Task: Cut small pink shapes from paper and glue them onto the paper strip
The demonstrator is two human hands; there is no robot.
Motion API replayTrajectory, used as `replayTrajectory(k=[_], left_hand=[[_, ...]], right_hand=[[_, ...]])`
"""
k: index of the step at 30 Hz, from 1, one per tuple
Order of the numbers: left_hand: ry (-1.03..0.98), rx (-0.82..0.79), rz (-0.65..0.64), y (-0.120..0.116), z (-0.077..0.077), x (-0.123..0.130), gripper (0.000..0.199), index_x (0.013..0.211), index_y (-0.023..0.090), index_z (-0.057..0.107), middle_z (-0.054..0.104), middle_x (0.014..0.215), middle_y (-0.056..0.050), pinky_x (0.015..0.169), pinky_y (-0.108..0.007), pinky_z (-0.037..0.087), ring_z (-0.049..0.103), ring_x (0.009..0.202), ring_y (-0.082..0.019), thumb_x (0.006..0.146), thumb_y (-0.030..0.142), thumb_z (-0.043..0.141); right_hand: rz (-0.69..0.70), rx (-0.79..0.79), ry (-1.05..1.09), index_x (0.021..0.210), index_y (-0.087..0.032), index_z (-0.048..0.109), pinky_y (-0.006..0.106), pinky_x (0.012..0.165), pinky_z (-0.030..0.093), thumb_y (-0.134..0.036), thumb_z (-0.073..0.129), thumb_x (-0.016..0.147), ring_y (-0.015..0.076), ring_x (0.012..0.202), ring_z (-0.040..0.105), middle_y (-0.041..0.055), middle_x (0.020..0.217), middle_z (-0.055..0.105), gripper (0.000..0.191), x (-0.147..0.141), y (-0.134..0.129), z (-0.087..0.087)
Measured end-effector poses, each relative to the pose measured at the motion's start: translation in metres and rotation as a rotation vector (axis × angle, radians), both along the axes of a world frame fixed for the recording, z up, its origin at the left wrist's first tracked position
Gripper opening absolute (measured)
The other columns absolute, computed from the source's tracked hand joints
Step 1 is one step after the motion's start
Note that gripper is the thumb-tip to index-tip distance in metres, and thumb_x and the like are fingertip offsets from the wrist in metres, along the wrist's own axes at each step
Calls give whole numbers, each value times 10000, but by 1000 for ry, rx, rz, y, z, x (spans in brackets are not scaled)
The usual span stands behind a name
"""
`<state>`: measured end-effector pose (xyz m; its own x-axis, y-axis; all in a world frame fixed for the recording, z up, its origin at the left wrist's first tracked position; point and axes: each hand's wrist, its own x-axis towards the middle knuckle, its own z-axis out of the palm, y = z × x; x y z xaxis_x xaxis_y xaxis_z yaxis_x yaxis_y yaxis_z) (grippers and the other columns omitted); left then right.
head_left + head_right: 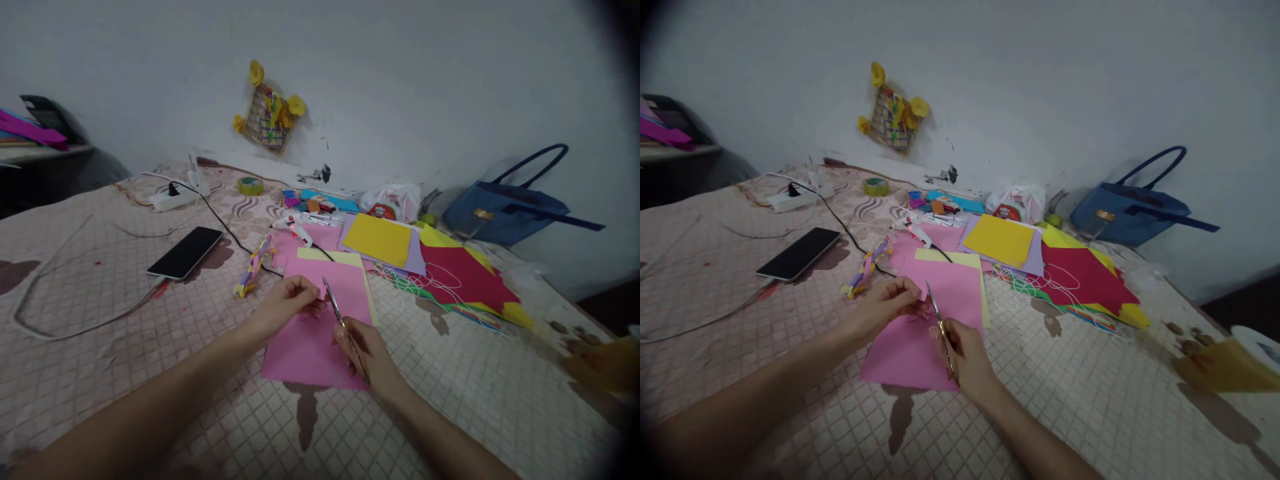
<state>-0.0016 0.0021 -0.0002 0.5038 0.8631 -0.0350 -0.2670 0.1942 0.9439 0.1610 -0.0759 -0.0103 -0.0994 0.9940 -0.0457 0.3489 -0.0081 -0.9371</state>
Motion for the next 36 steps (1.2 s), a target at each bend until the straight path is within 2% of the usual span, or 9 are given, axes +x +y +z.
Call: replayTrajectory(k=[11,19,25,36], left_hand=[[13,-15,54,-6,2,3,134,743,132,524,639,730,-31,662,-248,471,611,659,-110,761,246,591],[0,35,43,-5,-5,4,166,765,131,531,637,756,-50,693,-284,474,611,692,-131,791,292,560],[-12,40,56,-5,-5,4,158,748,133,532,636,736,-44,654,-248,460,604,680,-121,778,282,575],[-14,2,48,-4,-6,4,170,764,137,535,643,737,-40,694,-281,481,623,680,-130,761,295,595]], right_hand=[[-10,32,-61,654,-178,475,189,373,285,-475,462,822,80,408,368,-55,503,371,342,0,-1,-4],[-6,42,-44,644,-178,457,182,375,286,-437,481,823,76,419,354,-53,513,371,316,0,0,-2],[-6,31,-44,643,-186,442,184,370,289,-442,477,825,79,414,350,-54,516,365,316,0,0,-4],[-10,27,-48,639,-190,445,189,365,288,-425,481,823,77,383,347,-62,476,373,301,0,0,-2]])
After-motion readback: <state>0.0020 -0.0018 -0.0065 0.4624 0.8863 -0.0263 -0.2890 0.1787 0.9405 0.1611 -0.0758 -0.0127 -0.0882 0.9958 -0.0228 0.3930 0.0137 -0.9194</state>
